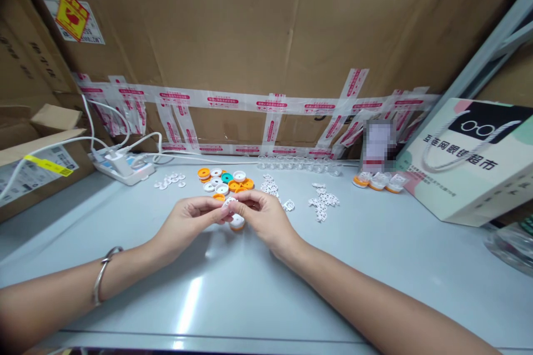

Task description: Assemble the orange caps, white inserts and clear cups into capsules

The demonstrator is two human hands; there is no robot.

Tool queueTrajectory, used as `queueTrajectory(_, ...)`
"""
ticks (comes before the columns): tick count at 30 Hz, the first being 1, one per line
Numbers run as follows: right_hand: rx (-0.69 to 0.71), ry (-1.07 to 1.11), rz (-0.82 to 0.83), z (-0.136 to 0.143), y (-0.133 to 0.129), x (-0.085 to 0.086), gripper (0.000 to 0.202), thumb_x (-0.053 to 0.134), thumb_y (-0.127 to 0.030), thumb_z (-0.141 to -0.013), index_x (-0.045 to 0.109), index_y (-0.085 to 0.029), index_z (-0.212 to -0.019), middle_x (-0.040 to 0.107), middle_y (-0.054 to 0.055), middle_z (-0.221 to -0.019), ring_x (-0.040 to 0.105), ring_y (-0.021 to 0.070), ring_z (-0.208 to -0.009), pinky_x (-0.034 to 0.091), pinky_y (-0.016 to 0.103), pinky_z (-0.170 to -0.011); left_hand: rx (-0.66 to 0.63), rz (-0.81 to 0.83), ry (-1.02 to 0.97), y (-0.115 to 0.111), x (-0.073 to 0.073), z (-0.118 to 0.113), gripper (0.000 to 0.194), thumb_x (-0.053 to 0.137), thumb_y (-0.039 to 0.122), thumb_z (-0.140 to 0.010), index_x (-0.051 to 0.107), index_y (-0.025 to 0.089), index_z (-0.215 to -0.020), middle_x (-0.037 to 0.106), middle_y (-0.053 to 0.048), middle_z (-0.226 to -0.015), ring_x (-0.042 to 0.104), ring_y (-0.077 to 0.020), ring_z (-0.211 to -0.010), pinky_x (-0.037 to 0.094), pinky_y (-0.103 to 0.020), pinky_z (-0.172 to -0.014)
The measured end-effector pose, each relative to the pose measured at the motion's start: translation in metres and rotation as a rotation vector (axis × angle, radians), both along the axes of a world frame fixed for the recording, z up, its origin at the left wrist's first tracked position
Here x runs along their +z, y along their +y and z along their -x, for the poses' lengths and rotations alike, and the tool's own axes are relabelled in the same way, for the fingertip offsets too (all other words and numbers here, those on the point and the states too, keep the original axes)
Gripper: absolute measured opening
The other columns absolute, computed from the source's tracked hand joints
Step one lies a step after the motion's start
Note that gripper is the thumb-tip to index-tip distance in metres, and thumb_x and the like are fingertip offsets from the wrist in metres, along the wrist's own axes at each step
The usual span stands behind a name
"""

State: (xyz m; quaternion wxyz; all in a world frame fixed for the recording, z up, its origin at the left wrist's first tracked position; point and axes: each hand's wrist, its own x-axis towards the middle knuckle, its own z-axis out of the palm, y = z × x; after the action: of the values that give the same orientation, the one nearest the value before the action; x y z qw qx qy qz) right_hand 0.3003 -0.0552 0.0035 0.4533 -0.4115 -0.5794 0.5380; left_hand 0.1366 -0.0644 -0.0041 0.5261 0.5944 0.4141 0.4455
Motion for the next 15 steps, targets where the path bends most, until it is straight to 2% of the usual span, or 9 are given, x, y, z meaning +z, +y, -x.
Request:
queueTrajectory(3,-0.02,-0.075,-0.076,0.0,0.0,0.004,0.021,0.067,-0.038,-0.069,0.064,-0.018,-0.077,0.067,0.001,-0.078,0.062,0.0154,-0.075,0.048,0.029,-0.073,-0.029,-0.051,0.039,0.001,-0.001,0.001,0.02,0.062,0.033,-0.079,0.07,0.015,-0.082,0.071,-0.005,-0.079,0.065,-0.0168,-0.075,0.051,-0.026,-0.072)
queueTrajectory(7,-0.115,-0.135,-0.117,-0.007,0.008,0.006,0.023,0.065,-0.039,-0.071,0.062,-0.017,-0.078,0.066,0.003,-0.081,0.062,0.0161,-0.078,0.047,0.029,-0.075,-0.032,-0.186,0.18,0.005,-0.006,0.006,0.032,0.065,0.035,-0.076,0.064,0.018,-0.102,0.068,-0.005,-0.099,0.062,-0.0188,-0.09,0.048,-0.03,-0.082)
queueTrajectory(11,0.0,-0.207,-0.053,-0.015,0.019,-0.002,0.021,0.067,-0.035,-0.068,0.064,-0.016,-0.078,0.068,0.004,-0.082,0.062,0.0167,-0.078,0.047,0.03,-0.075,-0.023,-0.392,0.472,0.011,-0.015,0.011,0.045,0.07,0.034,-0.07,0.058,0.02,-0.111,0.062,-0.006,-0.105,0.057,-0.0193,-0.092,0.047,-0.03,-0.079)
queueTrajectory(15,0.053,-0.268,-0.078,-0.015,0.022,-0.012,0.018,0.068,-0.03,-0.067,0.066,-0.017,-0.079,0.069,0.004,-0.081,0.063,0.0172,-0.076,0.048,0.031,-0.074,-0.095,-0.456,0.584,0.013,-0.02,0.009,0.042,0.069,0.033,-0.071,0.058,0.02,-0.109,0.061,-0.004,-0.095,0.055,-0.0173,-0.082,0.045,-0.027,-0.07)
